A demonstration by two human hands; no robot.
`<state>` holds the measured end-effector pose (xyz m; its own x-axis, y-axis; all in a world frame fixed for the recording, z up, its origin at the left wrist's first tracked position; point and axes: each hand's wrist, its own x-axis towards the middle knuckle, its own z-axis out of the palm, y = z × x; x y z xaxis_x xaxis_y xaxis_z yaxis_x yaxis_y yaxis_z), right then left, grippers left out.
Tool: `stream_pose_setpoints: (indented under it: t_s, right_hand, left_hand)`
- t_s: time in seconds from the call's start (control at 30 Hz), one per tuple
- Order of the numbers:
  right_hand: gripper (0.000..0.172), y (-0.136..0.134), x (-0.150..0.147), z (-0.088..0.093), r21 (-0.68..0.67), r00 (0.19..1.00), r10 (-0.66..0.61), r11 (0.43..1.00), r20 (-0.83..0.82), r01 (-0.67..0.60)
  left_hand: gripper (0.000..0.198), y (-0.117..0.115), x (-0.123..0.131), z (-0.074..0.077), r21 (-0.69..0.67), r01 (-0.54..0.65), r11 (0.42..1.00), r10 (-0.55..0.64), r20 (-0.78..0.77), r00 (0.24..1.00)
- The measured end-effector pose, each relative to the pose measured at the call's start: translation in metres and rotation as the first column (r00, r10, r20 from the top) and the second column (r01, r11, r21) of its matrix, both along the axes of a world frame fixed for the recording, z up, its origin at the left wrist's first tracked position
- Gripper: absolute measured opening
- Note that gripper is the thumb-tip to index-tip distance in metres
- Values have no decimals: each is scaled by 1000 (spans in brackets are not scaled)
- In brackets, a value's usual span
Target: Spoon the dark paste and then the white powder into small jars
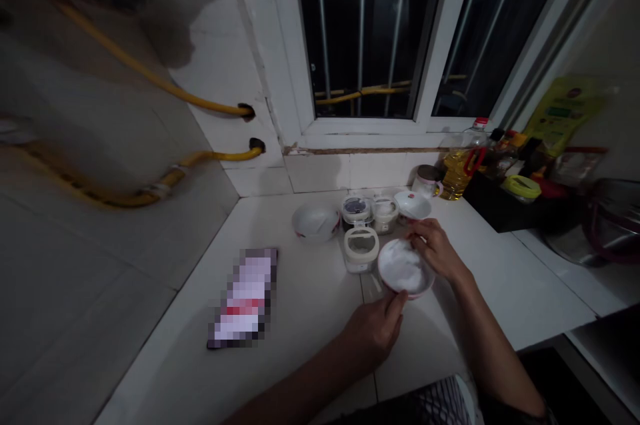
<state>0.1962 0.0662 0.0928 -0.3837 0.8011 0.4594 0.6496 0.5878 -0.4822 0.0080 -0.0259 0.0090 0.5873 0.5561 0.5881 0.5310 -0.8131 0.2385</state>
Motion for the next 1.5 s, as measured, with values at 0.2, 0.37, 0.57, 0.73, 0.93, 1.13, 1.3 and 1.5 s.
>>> stream_pose_setpoints:
  t_s: [0.2,0.37,0.57,0.73,0.93,1.13,1.3,1.5]
  right_hand:
    - [20,4,-9,-8,-276,988,0,960,-154,-43]
    - [15,11,1,-11,-432,919,-122,900,-376,-57]
    - [17,11,3,-10,-384,930,-159,923,-332,20]
    - [18,11,1,-9,-363,944,-149,931,-294,35]
    - [18,9,-7,-12,-364,970,-20,929,-243,-73]
    - [15,11,-3,-11,-495,888,-174,866,-427,-68]
    - [14,14,1,-8,-502,841,-241,864,-484,-41]
    - [15,16,2,-7,-532,798,-288,846,-529,-47]
  left_hand:
    - [37,0,0,-2,4,-13,1000,13,-9,1000]
    - [36,0,0,1,9,-13,1000,13,5,1000]
    - [36,-1,0,0,-6,-5,1000,5,1,1000]
    - [36,0,1,-2,-33,-14,999,14,-7,1000]
    - [35,0,1,0,0,5,1000,-5,12,1000]
    - [36,-1,-1,0,-7,2,1000,-2,14,1000]
    - [39,-1,-2,0,-27,-2,1000,3,15,1000]
    - [37,-1,-1,2,-48,6,999,-5,15,1000]
